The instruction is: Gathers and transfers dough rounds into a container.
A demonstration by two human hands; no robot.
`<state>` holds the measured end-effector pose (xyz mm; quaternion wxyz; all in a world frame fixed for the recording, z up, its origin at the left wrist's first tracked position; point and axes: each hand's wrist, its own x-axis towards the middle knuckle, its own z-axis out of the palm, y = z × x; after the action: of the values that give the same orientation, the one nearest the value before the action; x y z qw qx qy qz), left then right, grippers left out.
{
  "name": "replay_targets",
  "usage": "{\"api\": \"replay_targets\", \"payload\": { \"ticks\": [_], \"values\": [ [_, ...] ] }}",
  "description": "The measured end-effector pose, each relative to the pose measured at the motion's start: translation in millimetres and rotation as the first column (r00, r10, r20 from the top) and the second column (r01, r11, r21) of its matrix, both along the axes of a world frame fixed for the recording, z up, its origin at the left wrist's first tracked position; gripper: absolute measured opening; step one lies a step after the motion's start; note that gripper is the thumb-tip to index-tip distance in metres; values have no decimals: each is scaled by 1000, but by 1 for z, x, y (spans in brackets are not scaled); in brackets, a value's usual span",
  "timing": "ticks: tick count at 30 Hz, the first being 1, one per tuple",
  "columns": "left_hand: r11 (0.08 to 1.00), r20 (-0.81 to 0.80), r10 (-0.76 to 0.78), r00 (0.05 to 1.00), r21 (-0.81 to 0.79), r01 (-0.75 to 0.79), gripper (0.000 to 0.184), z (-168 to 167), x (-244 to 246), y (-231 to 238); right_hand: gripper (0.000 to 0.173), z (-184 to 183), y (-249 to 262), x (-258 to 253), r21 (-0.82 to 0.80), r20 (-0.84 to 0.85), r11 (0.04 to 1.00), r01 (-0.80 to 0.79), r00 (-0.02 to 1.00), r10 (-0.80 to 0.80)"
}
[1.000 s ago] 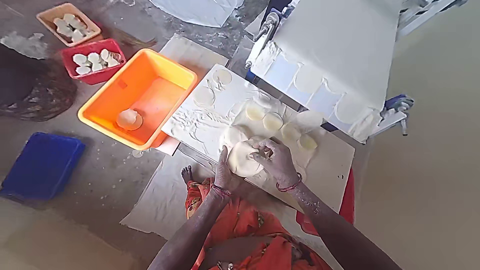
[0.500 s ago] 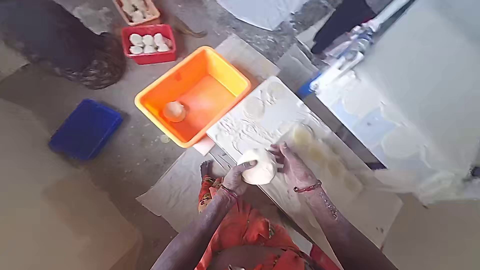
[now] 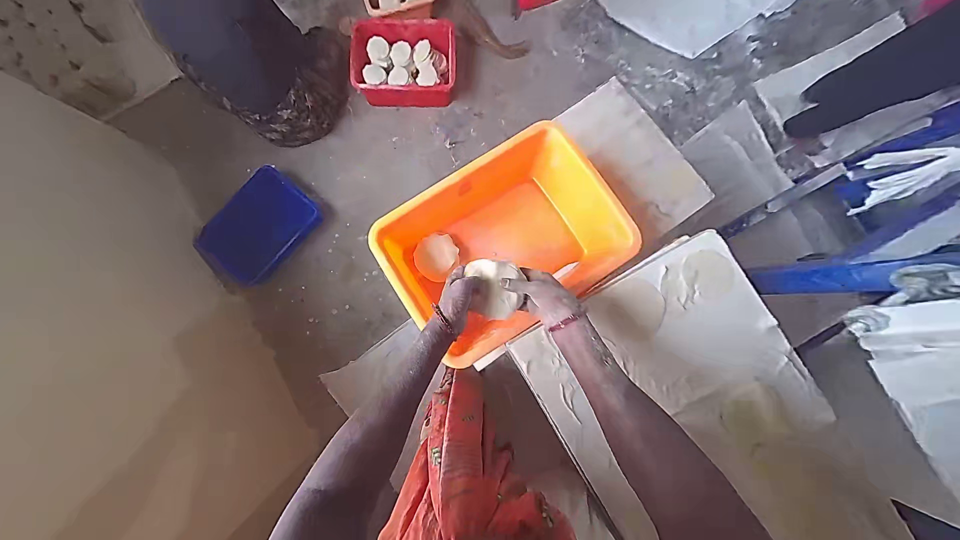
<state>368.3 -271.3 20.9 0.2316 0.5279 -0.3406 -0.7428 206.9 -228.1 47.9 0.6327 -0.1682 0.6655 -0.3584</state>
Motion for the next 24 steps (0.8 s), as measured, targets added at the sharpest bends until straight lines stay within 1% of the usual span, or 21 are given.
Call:
{"api": "replay_targets", "payload": {
  "ticks": [2, 4, 5, 6, 7, 9, 10, 11, 12, 13, 14, 15, 16, 17, 18, 19, 20, 21, 22, 23, 24],
  "values": [
    [998, 116, 34, 993, 39, -39, 44, -28, 10, -10, 37, -31, -22, 10, 80, -69, 988, -129, 989, 134],
    [988, 265, 72, 962, 113, -105, 32, -50, 11, -11, 37, -64, -38, 22, 192, -161, 950, -247, 947, 279],
    [980, 365, 58, 929, 159, -124, 30, -59, 11, -9, 38, -76, -40, 29, 245, -199, 918, -310, 911, 361],
    [976, 464, -9, 886, 197, -93, 33, -67, 11, -9, 40, -80, -41, 36, 278, -231, 887, -368, 871, 433],
    [974, 553, -126, 824, 227, -3, 38, -74, 11, -12, 42, -75, -39, 41, 279, -259, 866, -416, 836, 484],
    [919, 695, -394, 601, 278, 280, 45, -82, 6, -15, 42, -53, -20, 48, 213, -342, 885, -415, 817, 465],
    [886, 737, -441, 513, 265, 380, 46, -83, 4, -12, 42, -33, -15, 52, 230, -333, 895, -383, 833, 442],
    [862, 776, -440, 453, 224, 454, 49, -80, 0, -11, 42, -22, -18, 56, 256, -357, 898, -358, 828, 432],
    [845, 810, -418, 412, 180, 503, 53, -74, -3, -9, 46, -26, -18, 57, 242, -413, 906, -347, 808, 420],
    [838, 835, -393, 385, 152, 524, 59, -66, -7, -9, 50, -31, -12, 53, 160, -498, 931, -329, 787, 364],
    [839, 858, -353, 372, 115, 532, 65, -60, -10, -9, 54, -30, 1, 44, 34, -572, 951, -308, 774, 271],
    [852, 861, -312, 402, 66, 520, 68, -52, -10, -7, 54, -21, 23, 32, -112, -624, 955, -275, 767, 148],
    [872, 837, -257, 484, -15, 489, 69, -44, -8, 0, 51, -4, 52, 19, -242, -655, 942, -231, 755, 17],
    [884, 785, -201, 586, -112, 453, 70, -34, -6, 11, 46, 20, 88, 3, -322, -684, 929, -180, 723, -98],
    [878, 719, -164, 676, -205, 432, 68, -22, -3, 26, 41, 40, 132, -14, -351, -731, 928, -123, 656, -190],
    [853, 656, -153, 739, -290, 435, 67, -6, -4, 44, 36, 54, 182, -36, -324, -793, 944, -67, 563, -233],
    [813, 597, -165, 785, -368, 451, 65, 11, -6, 66, 31, 64, 233, -61, -236, -846, 972, 9, 490, -210],
    [772, 549, -190, 814, -428, 469, 62, 27, -10, 91, 30, 70, 284, -88, -98, -874, 992, 84, 469, -126],
    [742, 511, -221, 830, -464, 484, 59, 40, -16, 118, 31, 67, 330, -117, 41, -869, 989, 143, 494, -35],
    [729, 489, -253, 835, -471, 497, 56, 50, -23, 145, 36, 61, 366, -143, 180, -822, 971, 159, 566, 60],
    [724, 489, -297, 820, -445, 527, 55, 57, -30, 173, 44, 53, 395, -163, 272, -758, 954, 128, 639, 130]
  ]
}}
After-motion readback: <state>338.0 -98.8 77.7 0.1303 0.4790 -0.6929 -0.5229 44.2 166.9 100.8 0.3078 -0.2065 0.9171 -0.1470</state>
